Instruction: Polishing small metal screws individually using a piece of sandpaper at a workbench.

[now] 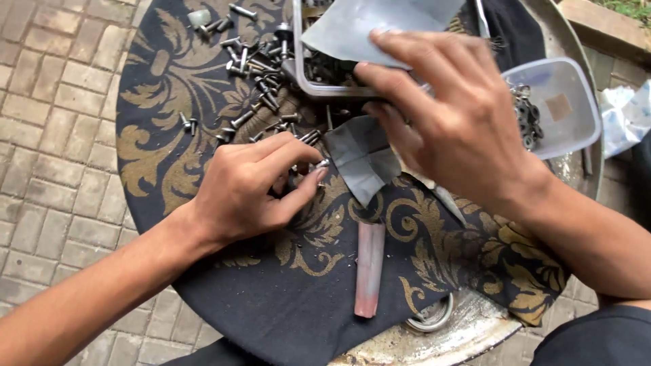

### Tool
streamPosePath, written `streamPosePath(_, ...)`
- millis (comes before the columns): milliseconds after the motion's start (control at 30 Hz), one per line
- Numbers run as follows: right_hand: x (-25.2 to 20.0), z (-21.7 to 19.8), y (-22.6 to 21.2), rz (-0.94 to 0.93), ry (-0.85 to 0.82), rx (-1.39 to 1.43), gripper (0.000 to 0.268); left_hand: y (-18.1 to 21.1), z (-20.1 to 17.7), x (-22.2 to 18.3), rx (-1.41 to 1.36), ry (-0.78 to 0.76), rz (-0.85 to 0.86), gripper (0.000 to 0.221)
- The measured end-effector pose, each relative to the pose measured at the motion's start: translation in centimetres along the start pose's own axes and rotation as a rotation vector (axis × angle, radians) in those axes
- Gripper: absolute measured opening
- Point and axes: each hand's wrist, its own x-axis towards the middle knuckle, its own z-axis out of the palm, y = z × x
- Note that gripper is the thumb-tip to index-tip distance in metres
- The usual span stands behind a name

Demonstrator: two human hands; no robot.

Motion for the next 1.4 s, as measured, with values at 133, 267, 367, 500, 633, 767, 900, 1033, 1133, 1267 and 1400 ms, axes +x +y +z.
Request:
streamPosePath(133, -0.7, 0.9, 2.1, 0.011, 0.017, -0.082, 0.034, -0.4, 0.4, -0.4, 0.020, -0.008, 0.005, 0.009)
streamPosePath(267, -2.2, 0.1, 3.3, 0.090, 0.037, -0.277, 0.012, -0.5, 0.4, -0.4, 0.027, -0.014, -0.015, 0.011)
streamPosePath(367, -3.8, -1.3, 3.3, 0.242, -0.120, -0.537, 0.009, -0.5, 0.5, -0.3, 0.016, -0.014, -0.008, 0.011)
streamPosePath(500, -3.4, -2.0, 1.8, 0.317, -0.280, -0.679, 0.029, -0.3, 0.3, -0.2, -0.003, -0.010, -0.032, 0.010)
streamPosePath(633, -1.6, -2.2, -0.4, 0.190, -0.079, -0.556, 0.065, -0.1, 0.1, -0.1, -0.012, 0.013, -0.029, 0.008)
streamPosePath(767, -0.4, -0.8, -2.7, 0.019, -0.076, 0.279, 0.050, 0.2, 0.0, -0.1, 0.017, 0.057, 0.032, 0.010)
streamPosePath(900, -0.8, 1.0, -4.3, 0.096, -0.112, 0.674, 0.038, 0.9, 0.2, -0.4, 0.092, 0.134, 0.154, 0.009)
streamPosePath(1033, -0.5, 0.9, -4.5, 0.095, -0.089, 0.720, 0.017, 1.6, 0.2, -0.5, 0.113, 0.148, 0.184, 0.012)
streamPosePath(1133, -0.3, 0.9, -4.1, 0.040, -0.044, 0.724, 0.017, 2.2, 0.4, -0.7, 0.046, 0.124, 0.109, 0.011)
streamPosePath(1267, -0.6, 1.2, -3.8, 0.015, -0.027, 0.782, 0.012, 2.6, 0.5, -0.7, -0.035, 0.140, 0.054, 0.005)
streamPosePath(1400, -0.7, 2.5, -3.6, -0.003, -0.062, 0.714, 0.008, 1.8, 1.3, -1.2, 0.008, 0.122, 0.049, 0.003)
